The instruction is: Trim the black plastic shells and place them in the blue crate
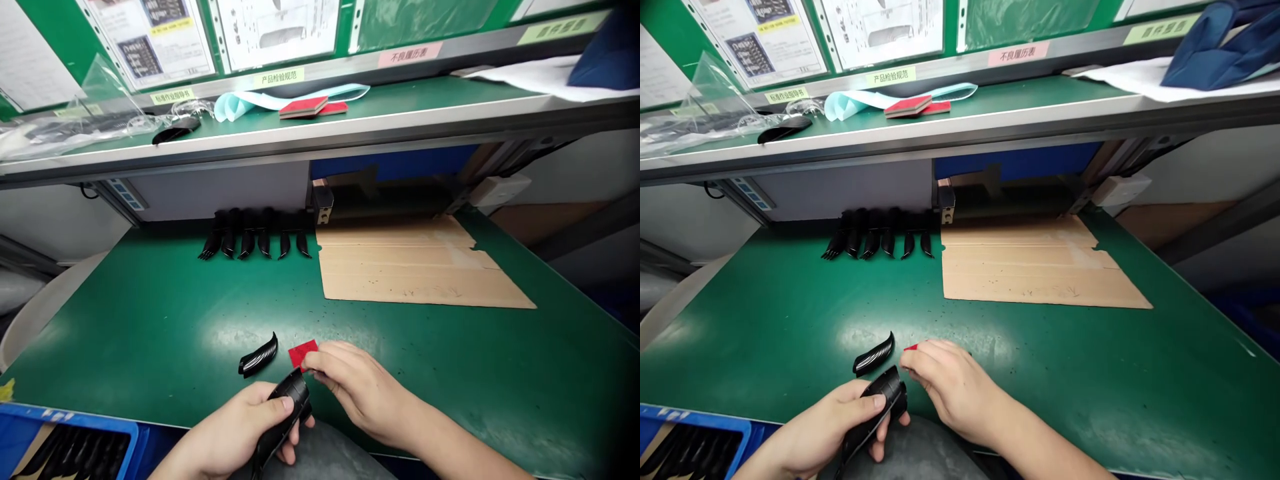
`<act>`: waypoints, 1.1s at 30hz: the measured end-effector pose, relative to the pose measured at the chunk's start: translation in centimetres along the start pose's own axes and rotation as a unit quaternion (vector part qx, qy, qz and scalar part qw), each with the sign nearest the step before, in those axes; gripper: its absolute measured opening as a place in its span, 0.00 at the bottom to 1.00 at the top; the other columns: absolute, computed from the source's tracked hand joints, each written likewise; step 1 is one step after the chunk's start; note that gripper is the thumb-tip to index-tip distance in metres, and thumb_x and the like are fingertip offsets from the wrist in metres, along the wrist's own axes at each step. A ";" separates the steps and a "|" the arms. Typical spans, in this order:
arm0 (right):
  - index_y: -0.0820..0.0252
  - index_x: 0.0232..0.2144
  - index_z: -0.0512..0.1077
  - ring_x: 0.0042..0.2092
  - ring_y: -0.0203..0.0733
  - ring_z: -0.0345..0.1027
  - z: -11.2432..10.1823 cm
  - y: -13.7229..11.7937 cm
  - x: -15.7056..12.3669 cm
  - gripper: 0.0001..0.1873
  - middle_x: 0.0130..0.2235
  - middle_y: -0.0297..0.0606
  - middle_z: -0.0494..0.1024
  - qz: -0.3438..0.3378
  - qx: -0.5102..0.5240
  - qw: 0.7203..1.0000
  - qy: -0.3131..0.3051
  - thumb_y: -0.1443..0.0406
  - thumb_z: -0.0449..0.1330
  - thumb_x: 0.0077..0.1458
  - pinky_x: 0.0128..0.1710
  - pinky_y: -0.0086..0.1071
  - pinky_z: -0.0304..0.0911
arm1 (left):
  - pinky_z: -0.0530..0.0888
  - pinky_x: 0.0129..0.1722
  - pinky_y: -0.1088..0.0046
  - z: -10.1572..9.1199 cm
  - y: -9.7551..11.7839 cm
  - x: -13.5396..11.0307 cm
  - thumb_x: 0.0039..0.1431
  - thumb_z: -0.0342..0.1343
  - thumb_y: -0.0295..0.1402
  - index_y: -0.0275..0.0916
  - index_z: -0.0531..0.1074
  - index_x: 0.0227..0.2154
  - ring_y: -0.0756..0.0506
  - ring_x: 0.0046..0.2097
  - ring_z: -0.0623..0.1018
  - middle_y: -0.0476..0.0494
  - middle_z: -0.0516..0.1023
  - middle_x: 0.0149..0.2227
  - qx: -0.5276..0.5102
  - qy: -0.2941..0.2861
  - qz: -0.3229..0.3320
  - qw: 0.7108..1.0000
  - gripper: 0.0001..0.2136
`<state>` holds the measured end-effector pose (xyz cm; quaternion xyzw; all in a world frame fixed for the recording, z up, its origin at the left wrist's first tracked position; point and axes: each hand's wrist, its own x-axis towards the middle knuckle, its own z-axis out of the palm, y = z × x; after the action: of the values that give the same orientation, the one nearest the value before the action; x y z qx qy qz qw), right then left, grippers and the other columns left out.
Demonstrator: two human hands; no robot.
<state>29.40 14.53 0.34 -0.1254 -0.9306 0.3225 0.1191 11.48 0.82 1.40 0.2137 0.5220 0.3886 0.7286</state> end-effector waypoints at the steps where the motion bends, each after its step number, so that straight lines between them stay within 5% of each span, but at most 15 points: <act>1: 0.54 0.47 0.64 0.35 0.38 0.59 0.1 0.0 0.0 0.13 0.35 0.36 0.69 0.000 -0.035 0.999 0.000 0.61 0.43 0.66 0.36 0.33 0.54 | 0.67 0.35 0.71 0.0 0.1 -0.1 0.59 0.52 0.40 0.32 0.74 0.29 0.49 0.29 0.74 0.38 0.76 0.35 0.002 -0.001 -0.002 1.000 0.15; 8: 0.55 0.44 0.68 0.36 0.43 0.55 0.7 -0.4 0.1 0.29 0.35 0.37 0.67 0.027 -0.195 0.980 0.002 0.41 0.46 0.56 0.36 0.38 0.49 | 0.65 0.33 0.72 0.5 0.4 -0.6 0.60 0.51 0.40 0.33 0.72 0.27 0.50 0.27 0.72 0.39 0.76 0.36 0.009 -0.018 -0.007 1.000 0.15; 15: 0.57 0.30 0.67 0.33 0.40 0.52 1.1 0.0 0.2 0.23 0.32 0.36 0.68 0.006 -0.233 0.973 0.004 0.47 0.46 0.61 0.32 0.37 0.43 | 0.66 0.34 0.71 1.0 0.3 -0.5 0.60 0.48 0.47 0.34 0.72 0.34 0.49 0.29 0.71 0.37 0.77 0.38 0.105 -0.009 0.004 0.994 0.20; 24: 0.57 0.27 0.68 0.31 0.39 0.56 1.4 0.8 0.3 0.25 0.29 0.36 0.71 -0.022 -0.218 0.975 -0.035 0.48 0.44 0.63 0.31 0.36 0.45 | 0.67 0.31 0.74 1.0 0.8 -0.4 0.61 0.44 0.50 0.35 0.72 0.34 0.49 0.28 0.70 0.47 0.71 0.28 0.224 -0.002 0.026 0.974 0.22; 28: 0.57 0.27 0.68 0.29 0.38 0.58 1.1 1.1 0.4 0.29 0.27 0.34 0.70 -0.015 -0.024 0.994 -0.110 0.45 0.39 0.62 0.32 0.33 0.51 | 0.66 0.32 0.74 1.0 0.9 -0.3 0.61 0.43 0.50 0.35 0.71 0.34 0.49 0.29 0.70 0.47 0.71 0.28 0.243 -0.006 0.021 0.970 0.22; 30: 0.57 0.27 0.67 0.28 0.36 0.58 1.0 1.3 0.3 0.31 0.26 0.31 0.68 0.003 0.152 0.977 -0.150 0.44 0.36 0.61 0.32 0.30 0.54 | 0.67 0.33 0.74 1.1 1.0 -0.3 0.61 0.44 0.50 0.35 0.71 0.34 0.48 0.31 0.71 0.46 0.72 0.29 0.240 -0.003 0.020 0.970 0.21; 33: 0.57 0.26 0.65 0.27 0.35 0.55 1.1 1.5 -0.1 0.33 0.24 0.29 0.62 0.079 0.326 0.934 -0.119 0.43 0.33 0.60 0.29 0.29 0.54 | 0.68 0.35 0.73 1.1 1.1 -0.3 0.62 0.45 0.49 0.36 0.72 0.36 0.47 0.34 0.72 0.45 0.73 0.33 0.212 0.004 0.024 0.977 0.20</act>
<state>29.39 15.03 -1.47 -0.1135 -0.7685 0.6295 0.0157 12.06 1.39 2.73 0.3744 0.5900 0.2876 0.6550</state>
